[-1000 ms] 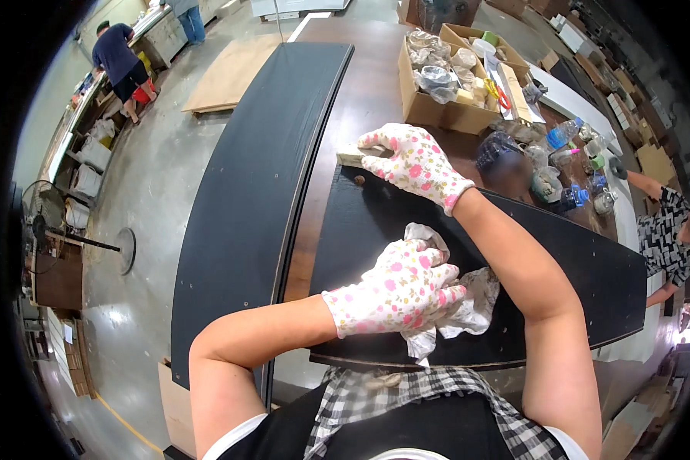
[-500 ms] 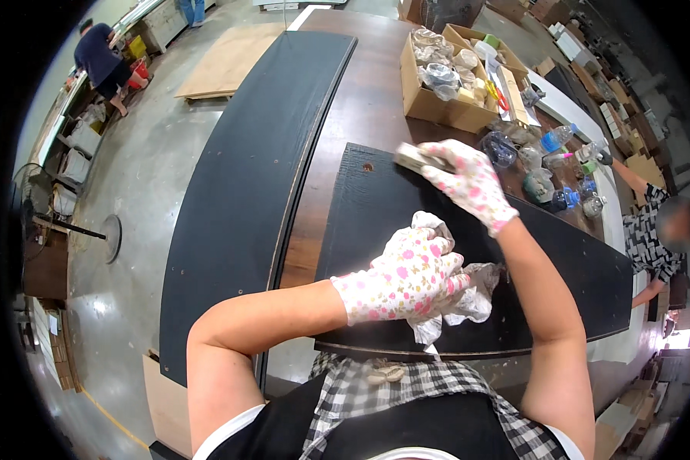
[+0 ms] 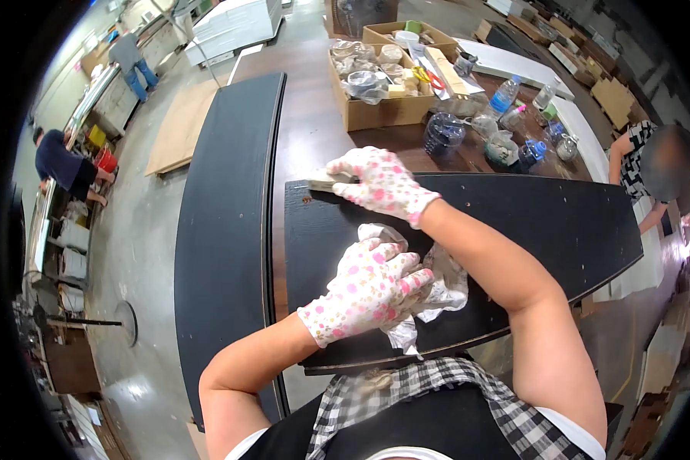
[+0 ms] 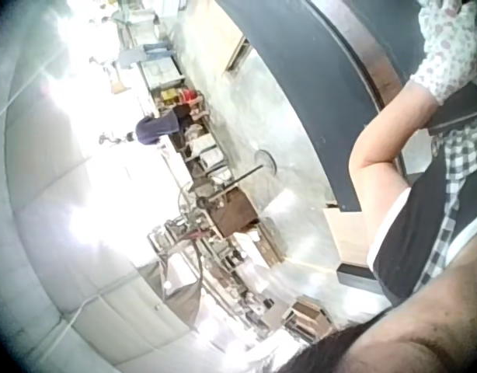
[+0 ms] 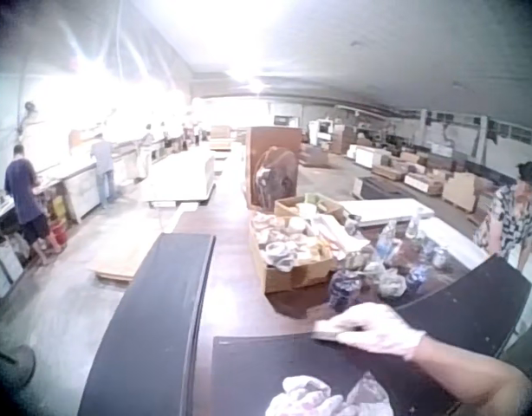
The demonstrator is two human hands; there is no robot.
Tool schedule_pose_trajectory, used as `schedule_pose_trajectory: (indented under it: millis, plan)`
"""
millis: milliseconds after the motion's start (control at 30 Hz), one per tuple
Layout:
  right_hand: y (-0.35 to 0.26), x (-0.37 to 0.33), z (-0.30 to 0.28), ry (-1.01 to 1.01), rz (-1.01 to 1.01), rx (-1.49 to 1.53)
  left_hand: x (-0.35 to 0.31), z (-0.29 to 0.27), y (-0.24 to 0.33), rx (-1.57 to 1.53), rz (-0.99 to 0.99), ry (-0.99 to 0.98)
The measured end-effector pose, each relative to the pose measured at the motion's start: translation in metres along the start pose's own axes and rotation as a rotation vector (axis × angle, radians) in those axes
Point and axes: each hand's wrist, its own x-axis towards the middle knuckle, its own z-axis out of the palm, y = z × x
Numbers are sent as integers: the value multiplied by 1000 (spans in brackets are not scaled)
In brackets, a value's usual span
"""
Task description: The person cleans black wooden furniture boards using a cloth and a sanding block, wiping surfaces and edges before stacking the boards.
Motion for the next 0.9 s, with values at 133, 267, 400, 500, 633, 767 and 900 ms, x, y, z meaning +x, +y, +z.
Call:
schedule_pose_trajectory:
  millis: [133, 267, 400, 500, 633, 767, 900]
  plan:
    - [31, -57, -58, -18, 167, -53, 0, -3, -2, -17, 12, 4]
    - [50, -101, -97, 65, 417, -112, 3, 11, -3, 18, -9, 16]
    - [13, -55, -58, 139, 113, -26, 0, 12, -7, 38, -11, 64]
    - [27, -62, -39, 82, 117, -80, 10, 22, 2, 45, 15, 75]
    - [58, -113, -97, 95, 241, -10, 11, 6, 1, 21, 34, 17]
    - [72, -148, -127, 164, 492, -321, 11, 9, 1, 4, 49, 14]
    - [54, -105, -81, 106, 287, -158, 19, 5, 7, 1, 14, -38]
